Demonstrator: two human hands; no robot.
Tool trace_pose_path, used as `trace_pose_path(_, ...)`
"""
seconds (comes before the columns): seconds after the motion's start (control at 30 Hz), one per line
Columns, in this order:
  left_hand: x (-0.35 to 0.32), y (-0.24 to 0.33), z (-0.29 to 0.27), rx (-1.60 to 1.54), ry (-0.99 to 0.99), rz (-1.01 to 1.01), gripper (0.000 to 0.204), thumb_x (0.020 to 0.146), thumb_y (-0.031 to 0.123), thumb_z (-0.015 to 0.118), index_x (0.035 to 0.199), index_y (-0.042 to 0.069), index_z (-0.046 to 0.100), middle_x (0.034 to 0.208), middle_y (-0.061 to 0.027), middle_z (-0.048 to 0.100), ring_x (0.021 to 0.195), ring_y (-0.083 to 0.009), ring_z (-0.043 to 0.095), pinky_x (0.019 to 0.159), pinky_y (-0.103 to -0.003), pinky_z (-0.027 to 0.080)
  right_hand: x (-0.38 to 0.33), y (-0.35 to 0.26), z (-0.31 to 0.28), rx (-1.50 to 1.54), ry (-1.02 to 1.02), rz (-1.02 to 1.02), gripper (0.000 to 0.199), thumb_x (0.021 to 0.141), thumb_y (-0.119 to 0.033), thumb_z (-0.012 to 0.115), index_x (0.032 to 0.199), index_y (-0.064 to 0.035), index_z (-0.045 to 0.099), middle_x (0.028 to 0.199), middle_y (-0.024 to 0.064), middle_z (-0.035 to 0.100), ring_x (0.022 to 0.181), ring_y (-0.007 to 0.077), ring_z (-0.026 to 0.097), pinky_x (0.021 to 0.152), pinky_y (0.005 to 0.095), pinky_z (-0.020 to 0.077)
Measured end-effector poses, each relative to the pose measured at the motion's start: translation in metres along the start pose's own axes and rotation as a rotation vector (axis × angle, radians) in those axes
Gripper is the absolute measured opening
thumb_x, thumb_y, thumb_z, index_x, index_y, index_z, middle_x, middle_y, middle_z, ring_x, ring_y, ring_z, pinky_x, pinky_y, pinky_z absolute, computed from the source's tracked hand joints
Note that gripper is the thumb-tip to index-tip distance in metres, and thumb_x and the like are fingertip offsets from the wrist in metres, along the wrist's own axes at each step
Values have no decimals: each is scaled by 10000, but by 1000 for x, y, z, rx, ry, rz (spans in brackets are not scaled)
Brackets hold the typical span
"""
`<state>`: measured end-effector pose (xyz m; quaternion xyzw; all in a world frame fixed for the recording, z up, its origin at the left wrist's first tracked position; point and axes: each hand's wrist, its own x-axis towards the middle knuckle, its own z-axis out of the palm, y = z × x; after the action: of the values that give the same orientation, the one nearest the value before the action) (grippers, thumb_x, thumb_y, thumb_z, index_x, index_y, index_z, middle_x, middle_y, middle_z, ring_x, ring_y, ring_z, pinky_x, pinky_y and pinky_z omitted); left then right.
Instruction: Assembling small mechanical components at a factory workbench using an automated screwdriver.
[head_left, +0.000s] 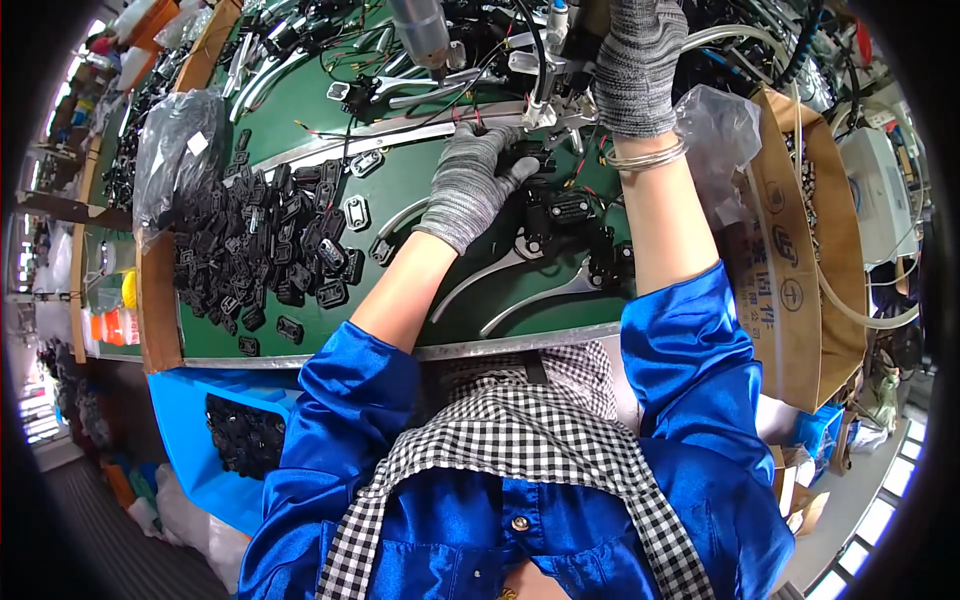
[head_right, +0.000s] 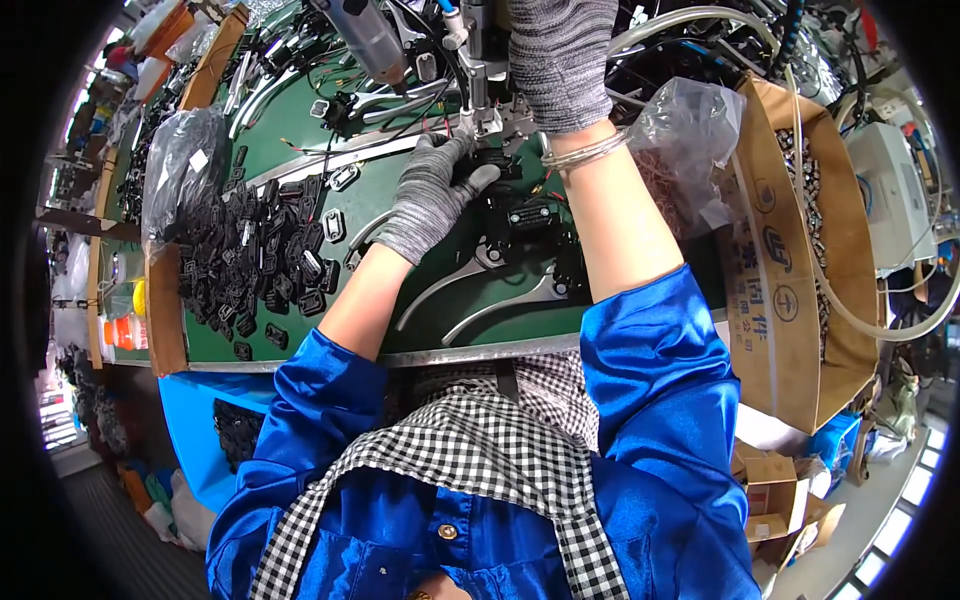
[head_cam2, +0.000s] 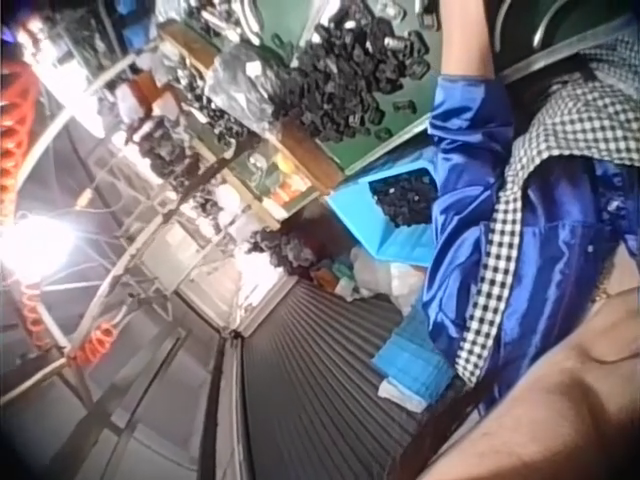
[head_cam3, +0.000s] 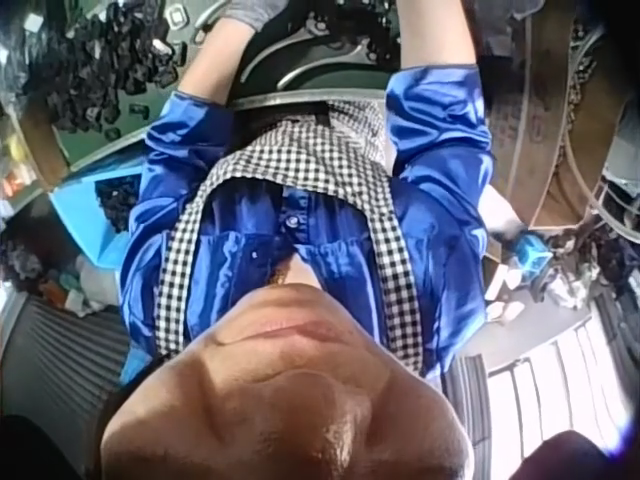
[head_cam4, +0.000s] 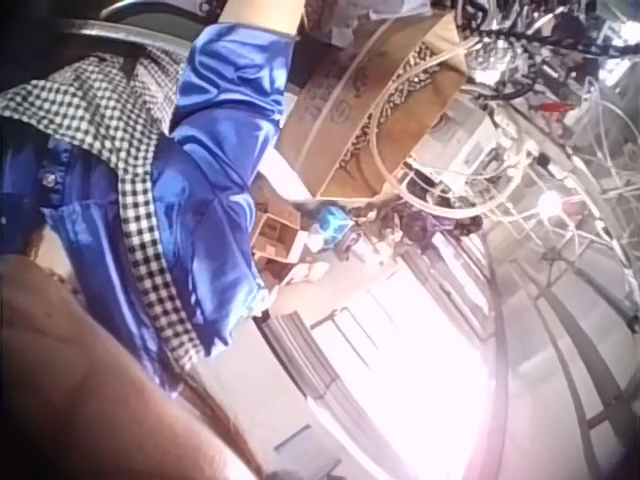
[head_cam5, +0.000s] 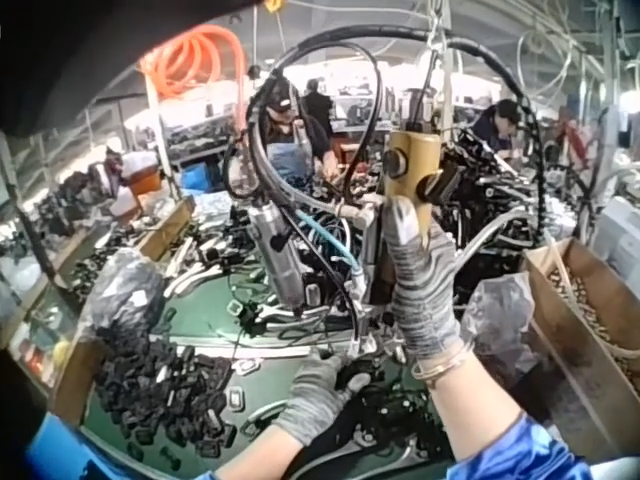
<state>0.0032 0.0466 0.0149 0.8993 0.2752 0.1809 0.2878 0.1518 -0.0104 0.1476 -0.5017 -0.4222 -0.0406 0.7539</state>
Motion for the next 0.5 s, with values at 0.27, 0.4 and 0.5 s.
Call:
trace_pose_path(0.27, -2, -1, 0, 58, 16, 34, 485, 811, 371, 740, 1201, 105, 629, 1165, -247, 552, 1069, -381, 573, 951, -441, 475, -9, 7, 8, 7, -5, 28, 351, 961, -375, 592, 954, -26, 629, 751, -30, 584, 648, 65, 465, 576, 251, 381)
trace_pose_path(0.4, -2, 2, -1, 66, -5, 24, 488, 815, 372, 736, 1202, 99, 623, 1169, -246, 553, 1070, -385, 571, 947, -448, 477, -8, 12, 2, 1, -6, 43, 349, 962, -374, 591, 955, -28, 630, 753, -30, 584, 651, 64, 468, 579, 250, 384)
trace_pose_path(0.5, -1, -1, 2, 69, 3, 30, 489, 815, 372, 735, 1200, 92, 621, 1168, -244, 556, 1069, -387, 572, 944, -448, 478, -16, 11, 3, -1, -10, 51, 347, 962, -374, 591, 956, -29, 630, 754, -30, 584, 654, 63, 471, 582, 249, 386)
